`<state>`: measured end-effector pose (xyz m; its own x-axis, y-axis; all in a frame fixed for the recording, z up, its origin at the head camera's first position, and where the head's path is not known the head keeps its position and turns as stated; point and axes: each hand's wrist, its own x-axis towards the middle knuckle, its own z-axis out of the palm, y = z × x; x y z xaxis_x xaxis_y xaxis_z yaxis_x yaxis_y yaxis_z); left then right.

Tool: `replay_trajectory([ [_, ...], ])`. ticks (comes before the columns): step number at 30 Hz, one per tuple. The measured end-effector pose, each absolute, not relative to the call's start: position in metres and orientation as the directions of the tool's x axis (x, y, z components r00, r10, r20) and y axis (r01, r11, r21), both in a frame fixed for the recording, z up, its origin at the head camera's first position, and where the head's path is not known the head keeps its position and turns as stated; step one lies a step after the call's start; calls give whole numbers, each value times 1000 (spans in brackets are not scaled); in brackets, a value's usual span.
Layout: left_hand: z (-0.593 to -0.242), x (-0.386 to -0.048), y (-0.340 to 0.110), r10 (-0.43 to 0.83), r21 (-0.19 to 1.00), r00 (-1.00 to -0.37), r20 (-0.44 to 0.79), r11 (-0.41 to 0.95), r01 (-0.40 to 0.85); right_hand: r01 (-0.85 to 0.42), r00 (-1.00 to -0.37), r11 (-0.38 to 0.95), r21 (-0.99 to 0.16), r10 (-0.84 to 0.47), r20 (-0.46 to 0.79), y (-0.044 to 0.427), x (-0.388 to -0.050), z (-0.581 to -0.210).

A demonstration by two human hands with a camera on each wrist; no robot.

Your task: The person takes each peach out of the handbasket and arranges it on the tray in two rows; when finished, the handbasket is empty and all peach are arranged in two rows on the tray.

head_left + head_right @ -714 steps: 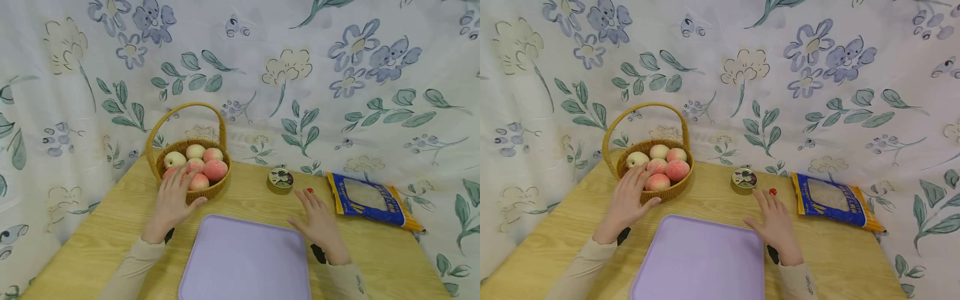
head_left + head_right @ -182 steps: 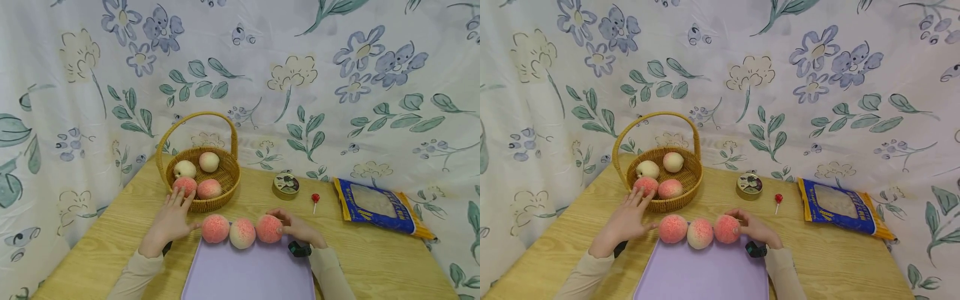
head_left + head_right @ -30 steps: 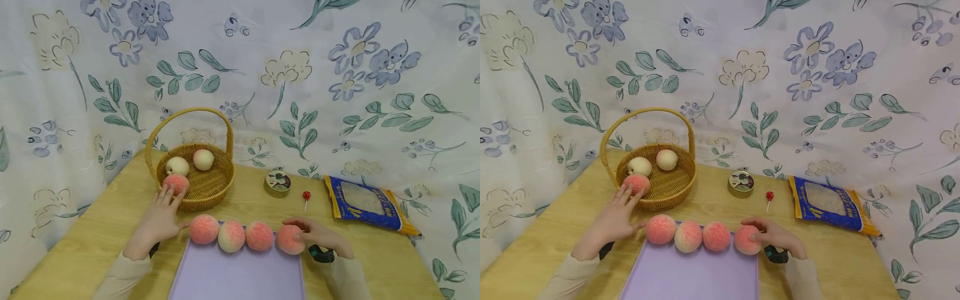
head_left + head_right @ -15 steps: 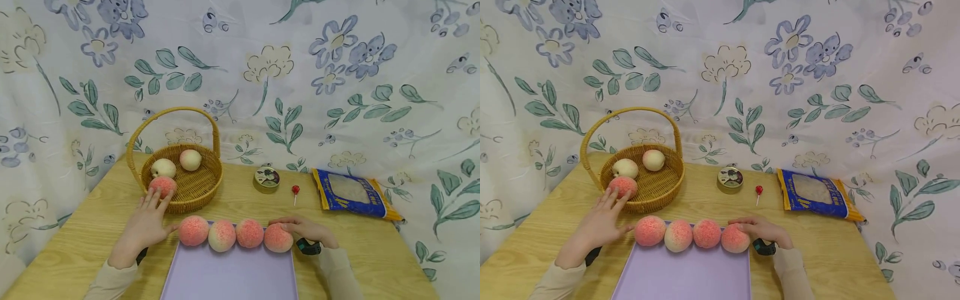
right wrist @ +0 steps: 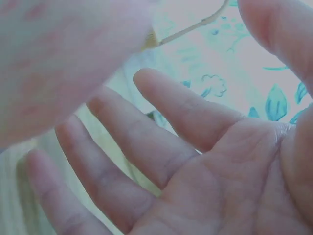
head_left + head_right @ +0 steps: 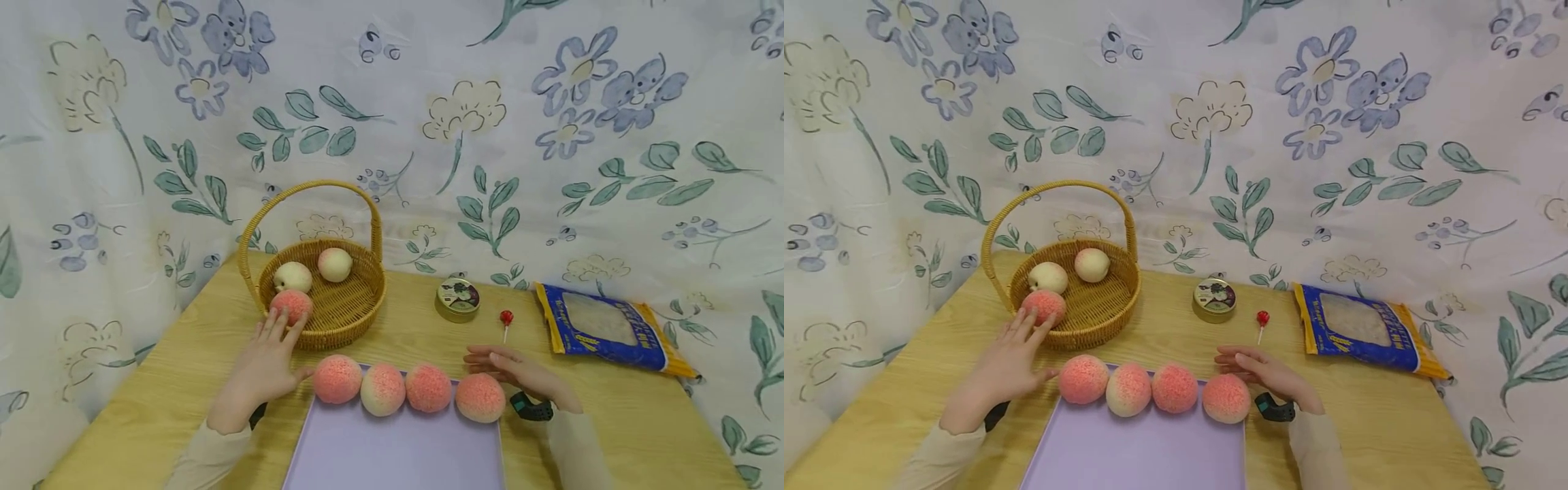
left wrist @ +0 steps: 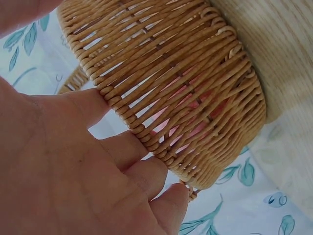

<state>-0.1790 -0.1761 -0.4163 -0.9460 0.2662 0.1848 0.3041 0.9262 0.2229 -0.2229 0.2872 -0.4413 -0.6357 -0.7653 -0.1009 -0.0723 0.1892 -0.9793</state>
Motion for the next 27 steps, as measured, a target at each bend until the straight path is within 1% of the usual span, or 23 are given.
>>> replay_trajectory([
  [5,-417,-179,-170,271,218,-943,191,925,310,-109,-641,193,-975,-764,-79,284,-226,-432],
  [9,-415,-178,-170,267,199,-944,191,932,304,-163,-655,250,-954,-751,-85,266,-237,-417],
  [14,-412,-176,-174,259,199,-948,186,935,294,-185,-652,319,-930,-748,-126,238,-251,-389],
  [21,-409,-176,-176,247,203,-950,192,937,285,-252,-624,388,-887,-765,-157,185,-273,-348],
  [23,-408,-176,-175,247,204,-953,174,938,281,-255,-615,412,-875,-767,-183,165,-281,-341],
  [27,-409,-175,-175,249,207,-958,145,939,276,-251,-573,437,-864,-786,-231,128,-292,-332],
])
